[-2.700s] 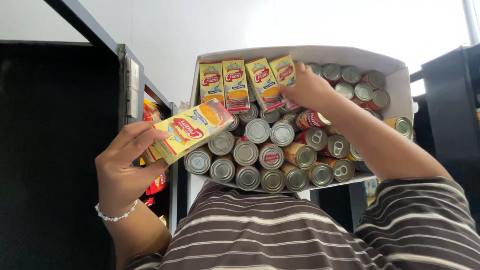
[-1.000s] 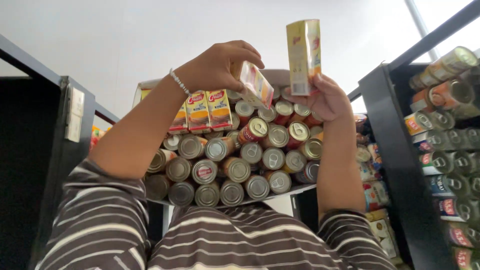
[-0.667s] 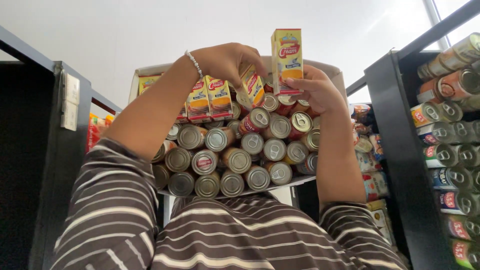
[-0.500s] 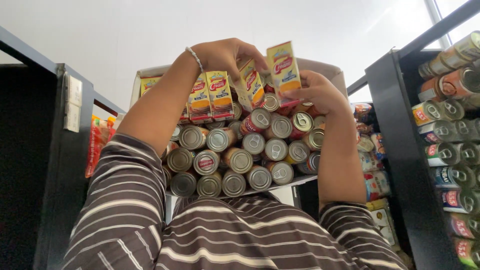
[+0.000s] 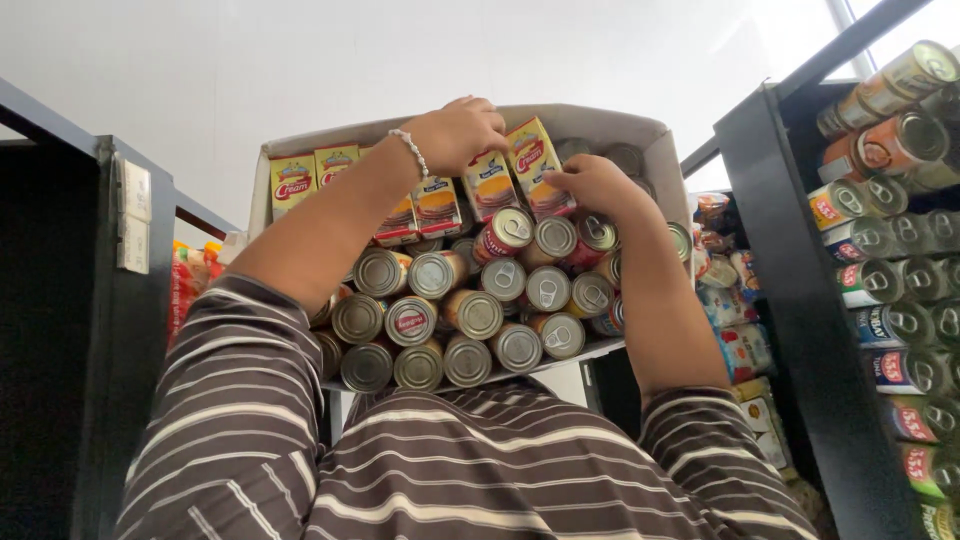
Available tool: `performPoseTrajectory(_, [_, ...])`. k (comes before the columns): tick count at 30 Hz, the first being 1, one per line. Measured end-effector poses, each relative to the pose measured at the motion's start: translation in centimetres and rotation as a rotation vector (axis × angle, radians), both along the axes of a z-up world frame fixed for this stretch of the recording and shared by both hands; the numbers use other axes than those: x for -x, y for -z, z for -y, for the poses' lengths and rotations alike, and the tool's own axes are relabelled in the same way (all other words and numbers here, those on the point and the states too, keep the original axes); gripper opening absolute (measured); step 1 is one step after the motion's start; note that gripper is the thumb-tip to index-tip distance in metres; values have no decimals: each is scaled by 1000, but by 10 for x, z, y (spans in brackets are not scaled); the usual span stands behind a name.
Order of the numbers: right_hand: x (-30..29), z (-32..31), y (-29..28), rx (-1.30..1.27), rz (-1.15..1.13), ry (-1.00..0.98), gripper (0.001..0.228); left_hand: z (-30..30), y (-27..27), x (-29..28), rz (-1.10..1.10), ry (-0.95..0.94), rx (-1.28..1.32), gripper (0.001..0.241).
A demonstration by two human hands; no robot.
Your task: The recorder is collecting various canned goods and small juice cartons from grocery shelves and placing them into a large white plastic crate.
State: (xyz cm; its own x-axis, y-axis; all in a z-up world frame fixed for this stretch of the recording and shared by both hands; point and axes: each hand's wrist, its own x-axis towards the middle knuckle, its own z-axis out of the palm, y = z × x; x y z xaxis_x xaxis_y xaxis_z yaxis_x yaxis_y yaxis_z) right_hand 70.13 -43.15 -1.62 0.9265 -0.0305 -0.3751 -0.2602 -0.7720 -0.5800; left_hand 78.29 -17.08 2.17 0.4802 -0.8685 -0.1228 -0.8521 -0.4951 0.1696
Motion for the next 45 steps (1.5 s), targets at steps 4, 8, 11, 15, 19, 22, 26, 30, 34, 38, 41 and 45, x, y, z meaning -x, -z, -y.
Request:
performPoseTrajectory(4, [-9,12,24,-71,-40,23,52,8,14,-12,59,206,160,56])
performPoseTrajectory(8, [-3,2,15,-271,-102,100,44,14,21,-11,22,126,-19,65])
performPoseTrajectory(11, [-1,-5,13,-326,-112,127,42,6,11,-3,9,51,-58,68])
performPoseTrajectory(15, [5,-16,2,-208,-3,-17,39,-5,4,4,46,27,19,61])
performPoseTrajectory(19, [9,-18,-12,115,279,-253,33,-8,-5,0,35,6,22,69])
performPoseTrajectory(22, [20,-36,-36,71,-12,-81,39,-13,-3,-3,-35,-20,15,56])
performPoseTrajectory(26, [14,-33,-18,4,131,-181,59,-21,2,-5,-72,-200,21,51])
performPoseTrajectory(30, [13,-37,-20,-40,141,-198,63,-37,13,4,-102,-149,-94,28])
performPoseTrajectory(34, [10,-37,-13,-121,205,-268,68,-60,15,29,-196,-185,-49,25])
performPoseTrajectory(38, [7,-34,-10,-170,163,-313,78,-76,10,39,-299,-280,-205,31])
performPoseTrajectory(41, [12,-39,-16,-134,166,-307,78,-82,5,41,-344,-308,-251,32])
performPoseTrajectory(45, [14,-41,-20,82,192,-286,72,-98,-31,63,-294,-306,-48,32])
